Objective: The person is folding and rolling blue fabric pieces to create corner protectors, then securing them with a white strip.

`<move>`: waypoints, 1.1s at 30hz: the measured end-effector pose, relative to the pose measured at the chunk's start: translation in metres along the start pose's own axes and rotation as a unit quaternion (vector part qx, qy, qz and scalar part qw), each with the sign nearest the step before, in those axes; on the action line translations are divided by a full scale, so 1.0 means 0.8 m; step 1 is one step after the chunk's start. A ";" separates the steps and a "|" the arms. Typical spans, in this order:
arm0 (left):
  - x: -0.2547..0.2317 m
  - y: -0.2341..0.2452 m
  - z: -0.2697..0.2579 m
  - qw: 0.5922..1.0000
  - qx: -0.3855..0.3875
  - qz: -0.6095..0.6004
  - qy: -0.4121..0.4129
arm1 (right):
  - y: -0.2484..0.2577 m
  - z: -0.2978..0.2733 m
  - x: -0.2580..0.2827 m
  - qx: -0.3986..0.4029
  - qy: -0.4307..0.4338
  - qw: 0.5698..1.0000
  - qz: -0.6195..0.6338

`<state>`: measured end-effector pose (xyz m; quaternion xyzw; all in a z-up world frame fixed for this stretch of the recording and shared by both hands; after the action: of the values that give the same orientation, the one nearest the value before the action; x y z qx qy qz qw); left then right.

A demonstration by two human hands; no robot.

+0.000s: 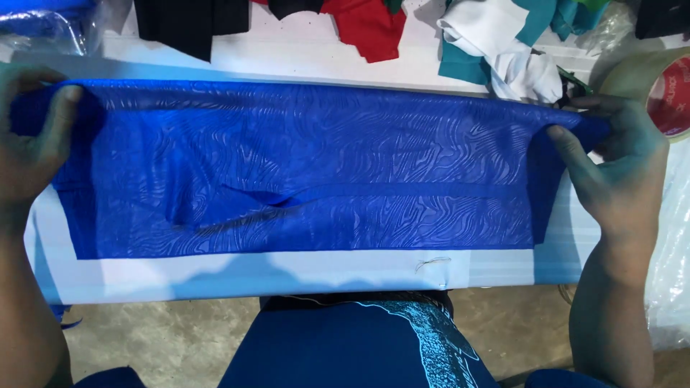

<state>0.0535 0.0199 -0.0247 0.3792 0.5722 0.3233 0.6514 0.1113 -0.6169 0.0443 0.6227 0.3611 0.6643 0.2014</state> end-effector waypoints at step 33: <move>-0.294 -0.018 -0.025 0.963 0.064 -0.036 -0.260 | -0.001 -0.045 -0.026 -0.114 -0.094 0.989 0.007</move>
<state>0.0012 -0.1858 0.0797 0.4701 0.4160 0.1525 0.7633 0.0789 -0.6393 0.0310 0.6581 0.2579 0.6408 0.2997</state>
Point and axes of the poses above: each hand's wrist, its own z-axis towards the middle knuckle, its own y-axis out of the back of the hand, x = y × z, the point moved 7 cm from there along z, towards the middle knuckle, and after that the axes turned 6 degrees about y, right-handed, at the moved point
